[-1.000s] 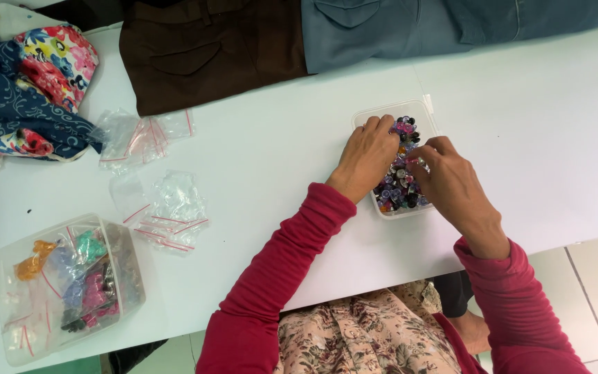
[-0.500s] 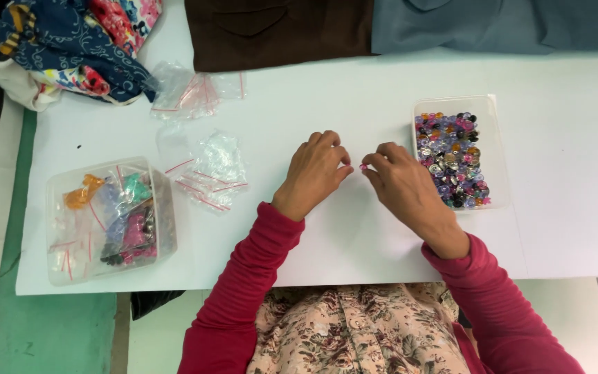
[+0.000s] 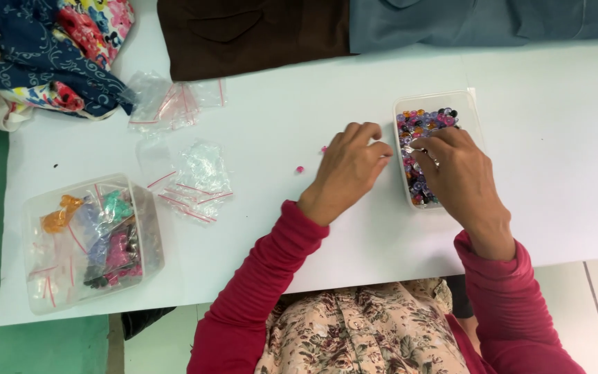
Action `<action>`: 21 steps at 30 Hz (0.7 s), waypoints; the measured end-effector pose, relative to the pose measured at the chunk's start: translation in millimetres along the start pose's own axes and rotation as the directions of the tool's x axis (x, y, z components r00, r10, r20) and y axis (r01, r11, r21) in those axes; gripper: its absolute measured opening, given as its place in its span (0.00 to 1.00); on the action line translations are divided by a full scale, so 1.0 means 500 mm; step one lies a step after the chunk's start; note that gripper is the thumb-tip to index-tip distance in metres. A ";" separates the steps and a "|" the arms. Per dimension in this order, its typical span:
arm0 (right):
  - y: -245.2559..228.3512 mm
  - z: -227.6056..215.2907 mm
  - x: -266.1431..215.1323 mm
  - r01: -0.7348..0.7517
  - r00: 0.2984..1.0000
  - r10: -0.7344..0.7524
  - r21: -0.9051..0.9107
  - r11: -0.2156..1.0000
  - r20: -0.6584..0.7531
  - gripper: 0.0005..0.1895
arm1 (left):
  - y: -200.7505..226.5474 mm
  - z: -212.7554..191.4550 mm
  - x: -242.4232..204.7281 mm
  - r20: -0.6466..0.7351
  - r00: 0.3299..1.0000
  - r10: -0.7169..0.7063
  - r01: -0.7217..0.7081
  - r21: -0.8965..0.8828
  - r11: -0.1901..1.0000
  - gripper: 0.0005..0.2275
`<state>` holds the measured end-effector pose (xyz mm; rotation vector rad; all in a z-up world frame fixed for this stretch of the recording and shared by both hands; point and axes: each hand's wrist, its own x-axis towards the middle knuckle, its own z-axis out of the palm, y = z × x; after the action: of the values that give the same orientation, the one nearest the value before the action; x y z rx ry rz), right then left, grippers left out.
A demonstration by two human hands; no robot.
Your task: Sorting various colored buttons from a tray into small plastic bags and sealing them on a work table.
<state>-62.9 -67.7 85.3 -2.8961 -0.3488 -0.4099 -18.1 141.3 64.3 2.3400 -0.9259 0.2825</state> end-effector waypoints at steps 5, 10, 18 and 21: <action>0.043 0.049 -0.022 -0.102 0.988 0.108 -0.053 0.993 0.114 0.07 | 0.034 0.145 0.064 0.030 0.997 0.073 -0.077 0.179 0.981 0.02; 0.060 0.098 -0.028 -0.151 0.973 0.163 -0.086 0.985 0.165 0.05 | 0.071 0.157 0.105 0.162 0.984 -0.068 -0.002 0.397 0.918 0.03; 0.058 0.089 -0.034 -0.139 0.987 0.142 -0.049 0.989 0.081 0.04 | 0.054 0.175 0.102 0.130 0.991 -0.032 -0.017 0.360 0.933 0.04; 0.033 0.049 -0.023 -0.133 0.991 0.133 0.005 0.991 -0.015 0.05 | 0.039 0.153 0.090 0.057 0.998 0.029 -0.043 0.257 0.965 0.04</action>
<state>-63.5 -80.2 56.3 -2.8892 -0.1523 -0.4086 -0.1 58.9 30.0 2.5814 -1.0099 0.3777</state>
